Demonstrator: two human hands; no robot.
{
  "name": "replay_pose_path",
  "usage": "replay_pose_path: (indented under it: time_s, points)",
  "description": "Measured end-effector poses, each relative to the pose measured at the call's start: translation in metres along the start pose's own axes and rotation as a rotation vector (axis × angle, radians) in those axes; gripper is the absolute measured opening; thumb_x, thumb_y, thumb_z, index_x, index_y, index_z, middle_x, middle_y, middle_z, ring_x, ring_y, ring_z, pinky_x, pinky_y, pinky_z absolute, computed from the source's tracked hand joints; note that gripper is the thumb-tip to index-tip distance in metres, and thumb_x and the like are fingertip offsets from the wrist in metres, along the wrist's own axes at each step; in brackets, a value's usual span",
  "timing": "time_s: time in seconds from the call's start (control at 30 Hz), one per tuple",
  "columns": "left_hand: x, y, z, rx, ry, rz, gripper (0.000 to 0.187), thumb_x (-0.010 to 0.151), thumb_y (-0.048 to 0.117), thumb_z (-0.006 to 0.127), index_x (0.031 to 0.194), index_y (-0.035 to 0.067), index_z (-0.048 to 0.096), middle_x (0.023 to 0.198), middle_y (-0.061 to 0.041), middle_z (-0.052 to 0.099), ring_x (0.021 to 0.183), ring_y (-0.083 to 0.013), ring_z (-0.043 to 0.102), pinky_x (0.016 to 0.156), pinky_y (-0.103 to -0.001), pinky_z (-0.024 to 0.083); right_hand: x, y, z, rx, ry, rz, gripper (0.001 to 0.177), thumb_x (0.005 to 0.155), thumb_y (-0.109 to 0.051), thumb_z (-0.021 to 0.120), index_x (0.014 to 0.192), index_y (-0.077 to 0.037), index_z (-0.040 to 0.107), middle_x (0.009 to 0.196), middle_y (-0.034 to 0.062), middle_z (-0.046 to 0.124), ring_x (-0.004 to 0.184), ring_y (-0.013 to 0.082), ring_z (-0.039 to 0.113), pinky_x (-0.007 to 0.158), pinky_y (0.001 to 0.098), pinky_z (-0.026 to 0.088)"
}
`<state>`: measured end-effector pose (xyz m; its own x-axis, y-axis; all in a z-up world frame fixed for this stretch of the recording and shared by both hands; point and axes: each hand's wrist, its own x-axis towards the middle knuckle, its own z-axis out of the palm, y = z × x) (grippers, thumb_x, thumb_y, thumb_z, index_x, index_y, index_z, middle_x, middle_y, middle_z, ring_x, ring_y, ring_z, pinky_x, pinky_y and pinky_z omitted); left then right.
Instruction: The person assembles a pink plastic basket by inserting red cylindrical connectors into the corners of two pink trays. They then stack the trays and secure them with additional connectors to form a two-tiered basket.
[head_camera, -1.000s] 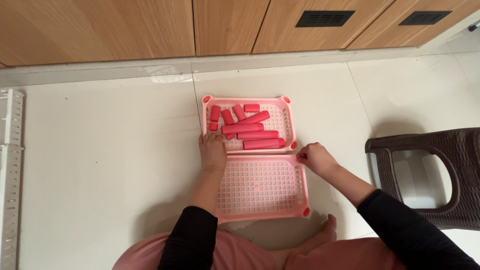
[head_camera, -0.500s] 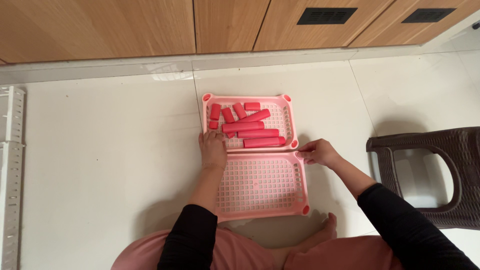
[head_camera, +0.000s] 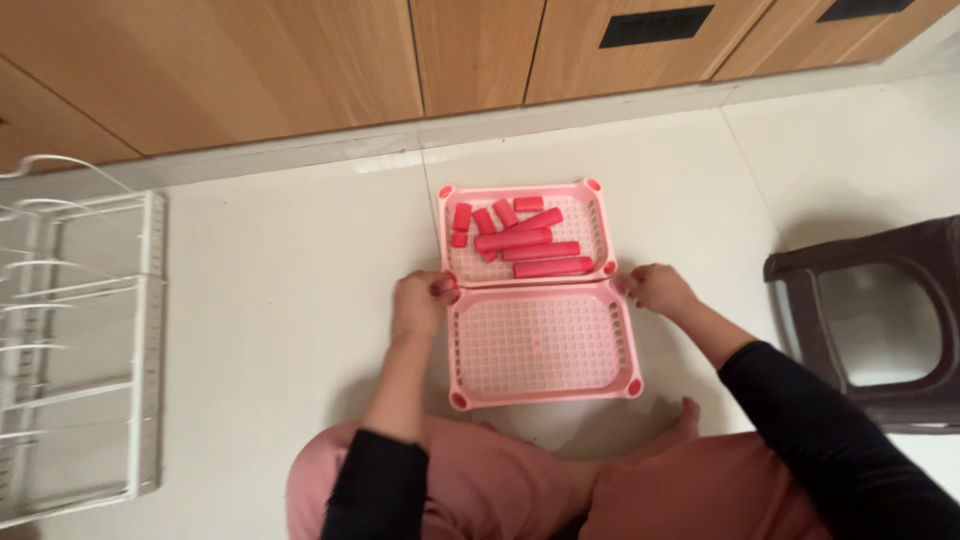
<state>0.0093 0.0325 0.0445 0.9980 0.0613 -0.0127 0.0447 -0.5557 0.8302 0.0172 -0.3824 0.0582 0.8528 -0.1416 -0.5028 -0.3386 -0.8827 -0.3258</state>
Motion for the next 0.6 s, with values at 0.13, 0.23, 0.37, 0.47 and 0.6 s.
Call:
replay_pose_path:
  time_s: [0.13, 0.23, 0.37, 0.47, 0.6]
  points:
    - [-0.009, -0.005, 0.018, 0.119, -0.003, 0.018, 0.024, 0.076, 0.007, 0.083, 0.100, 0.004, 0.078, 0.094, -0.016, 0.075, 0.083, -0.0288, 0.074, 0.080, -0.037, 0.059, -0.008, 0.000, -0.002, -0.145, 0.106, -0.087, 0.064, 0.106, -0.056, 0.043, 0.101, -0.004, 0.080, 0.091, 0.0211, 0.076, 0.090, 0.0361, 0.072, 0.085, 0.0471, 0.057]
    - [-0.009, -0.005, 0.019, 0.135, 0.033, 0.015, 0.024, 0.077, 0.006, 0.082, 0.100, 0.004, 0.078, 0.095, -0.017, 0.075, 0.086, -0.0314, 0.073, 0.081, -0.039, 0.058, -0.007, -0.002, -0.005, -0.167, 0.119, -0.175, 0.060, 0.104, -0.054, 0.043, 0.106, -0.004, 0.077, 0.094, 0.0228, 0.076, 0.096, 0.0396, 0.071, 0.090, 0.0481, 0.056]
    - [-0.013, -0.002, 0.021, 0.178, 0.048, 0.029, 0.020, 0.075, 0.006, 0.083, 0.095, 0.004, 0.078, 0.094, -0.017, 0.074, 0.084, -0.0324, 0.072, 0.081, -0.040, 0.057, -0.009, 0.009, -0.004, -0.143, 0.019, -0.168, 0.058, 0.103, -0.053, 0.042, 0.112, -0.006, 0.076, 0.100, 0.0229, 0.076, 0.097, 0.0384, 0.072, 0.091, 0.0468, 0.056]
    - [-0.012, -0.003, 0.016, 0.187, 0.048, -0.001, 0.019, 0.073, 0.006, 0.084, 0.091, 0.004, 0.078, 0.092, -0.017, 0.074, 0.083, -0.0319, 0.071, 0.080, -0.040, 0.057, -0.006, 0.008, 0.001, -0.167, -0.037, -0.172, 0.061, 0.103, -0.056, 0.042, 0.110, -0.007, 0.077, 0.103, 0.0217, 0.076, 0.100, 0.0368, 0.071, 0.093, 0.0456, 0.055]
    - [-0.009, -0.008, 0.022, 0.207, 0.049, -0.001, 0.020, 0.072, 0.006, 0.085, 0.091, 0.004, 0.078, 0.092, -0.016, 0.073, 0.082, -0.0317, 0.071, 0.079, -0.041, 0.057, -0.004, 0.009, 0.005, -0.107, -0.037, -0.165, 0.057, 0.100, -0.055, 0.050, 0.115, -0.007, 0.075, 0.106, 0.0201, 0.074, 0.101, 0.0349, 0.071, 0.092, 0.0445, 0.055]
